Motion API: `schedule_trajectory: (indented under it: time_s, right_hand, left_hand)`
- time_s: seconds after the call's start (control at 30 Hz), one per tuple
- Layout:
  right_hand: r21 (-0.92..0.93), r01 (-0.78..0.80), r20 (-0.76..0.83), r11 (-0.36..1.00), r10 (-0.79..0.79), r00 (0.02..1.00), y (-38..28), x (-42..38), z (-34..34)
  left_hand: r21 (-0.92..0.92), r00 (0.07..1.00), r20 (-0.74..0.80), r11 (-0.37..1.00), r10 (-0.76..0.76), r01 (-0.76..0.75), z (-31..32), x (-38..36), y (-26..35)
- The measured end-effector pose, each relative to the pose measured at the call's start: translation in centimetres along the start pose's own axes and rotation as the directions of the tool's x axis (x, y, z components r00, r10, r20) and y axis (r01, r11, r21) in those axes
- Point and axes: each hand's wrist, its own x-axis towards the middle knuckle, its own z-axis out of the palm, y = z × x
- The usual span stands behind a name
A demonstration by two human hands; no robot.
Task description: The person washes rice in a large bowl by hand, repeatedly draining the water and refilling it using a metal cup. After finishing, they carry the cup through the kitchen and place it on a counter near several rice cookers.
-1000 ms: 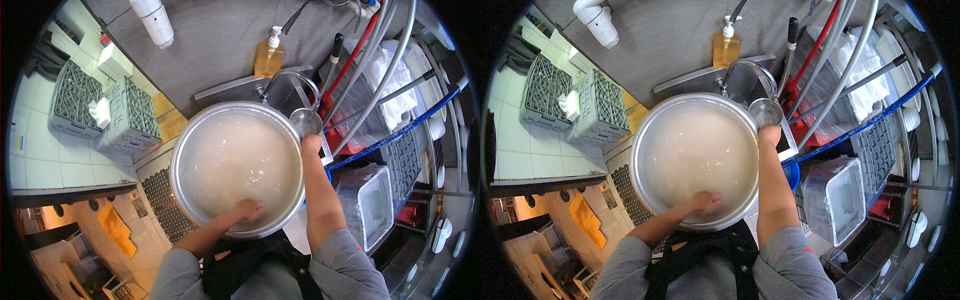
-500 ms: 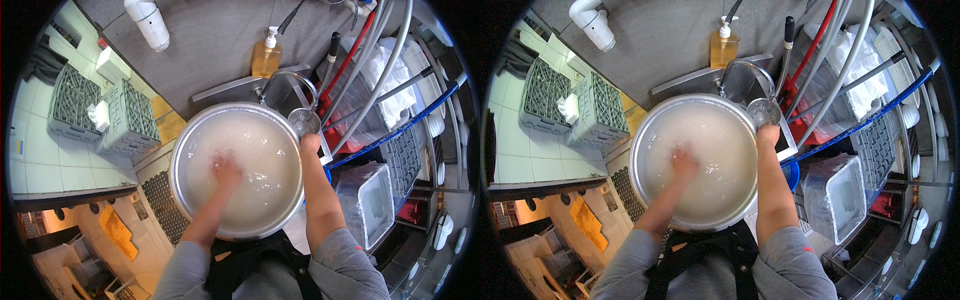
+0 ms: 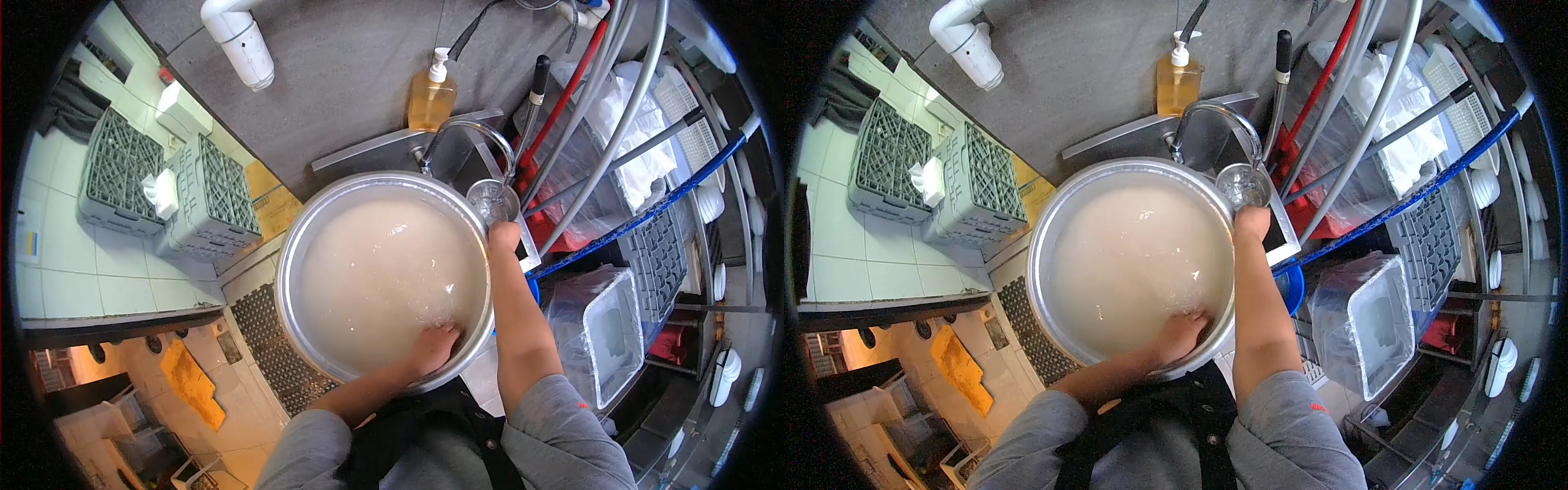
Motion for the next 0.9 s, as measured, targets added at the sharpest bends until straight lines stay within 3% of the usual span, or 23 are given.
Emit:
schedule_trajectory:
  time_s: [0.1,0.2,0.3,0.33,0.4,0.47,0.5,0.53,0.63,0.73,0.77,0.87,0.9]
  right_hand:
    - [-0.044,0.019,0.002,0.999,-0.019,1.0,0.2,0.4,0.0]
    - [0.005,-0.002,0.019,1.0,0.002,1.0,0.7,0.8,0.5]
    - [0.085,-0.036,0.003,0.996,0.036,0.999,0.6,0.7,0.7]
    - [0.108,-0.045,-0.007,0.993,0.046,0.999,0.2,0.2,0.4]
    - [0.166,-0.032,-0.038,0.986,0.039,0.999,0.0,-0.2,0.3]
    - [0.236,0.013,-0.085,0.972,0.007,0.996,0.4,-0.1,0.7]
    - [0.142,0.116,0.066,0.983,-0.127,0.99,0.0,-0.9,-0.4]
    - [0.173,0.092,0.048,0.981,-0.101,0.994,0.2,-0.7,-0.2]
    - [0.212,0.04,0.037,0.976,-0.049,0.998,1.4,0.9,1.4]
    - [0.138,0.029,0.099,0.99,-0.043,0.994,2.6,2.5,2.2]
    - [0.194,-0.031,0.055,0.98,0.021,0.998,0.9,0.5,0.8]
    - [0.219,-0.068,0.131,0.973,0.04,0.991,1.1,1.0,1.0]
    - [0.192,-0.106,0.101,0.976,0.088,0.991,0.6,0.5,0.5]
  left_hand:
    - [-0.267,0.994,0.006,0.958,0.107,-0.101,-2.2,-1.4,-0.3]
    - [-0.245,0.995,-0.1,0.97,-0.02,-0.005,-3.9,-3.8,-2.4]
    - [-0.336,0.926,-0.316,0.937,-0.206,0.094,-7.8,-7.1,-4.5]
    - [-0.315,0.887,-0.389,0.941,-0.249,0.126,-8.7,-8.1,-5.7]
    - [-0.092,0.778,-0.574,0.964,-0.255,0.249,-11.7,-10.4,-6.9]
    - [-0.197,0.6,-0.738,0.949,-0.309,0.247,-13.6,-12.4,-8.6]
    - [-0.091,0.538,-0.796,0.934,-0.278,0.347,-14.7,-13.4,-9.3]
    - [0.007,0.48,-0.846,0.895,-0.233,0.447,-15.6,-14.2,-9.8]
    - [-0.104,0.296,-0.873,0.741,-0.387,0.664,-15.7,-15.4,-10.8]
    - [-0.342,0.227,-0.759,0.67,-0.61,0.659,-13.1,-15.3,-13.5]
    - [-0.436,0.22,-0.715,0.67,-0.663,0.601,-11.7,-15.1,-15.1]
    - [-0.515,0.146,-0.66,0.586,-0.737,0.626,-13.1,-14.3,-12.5]
    - [-0.479,0.125,-0.713,0.609,-0.69,0.632,-12.7,-14.3,-12.9]
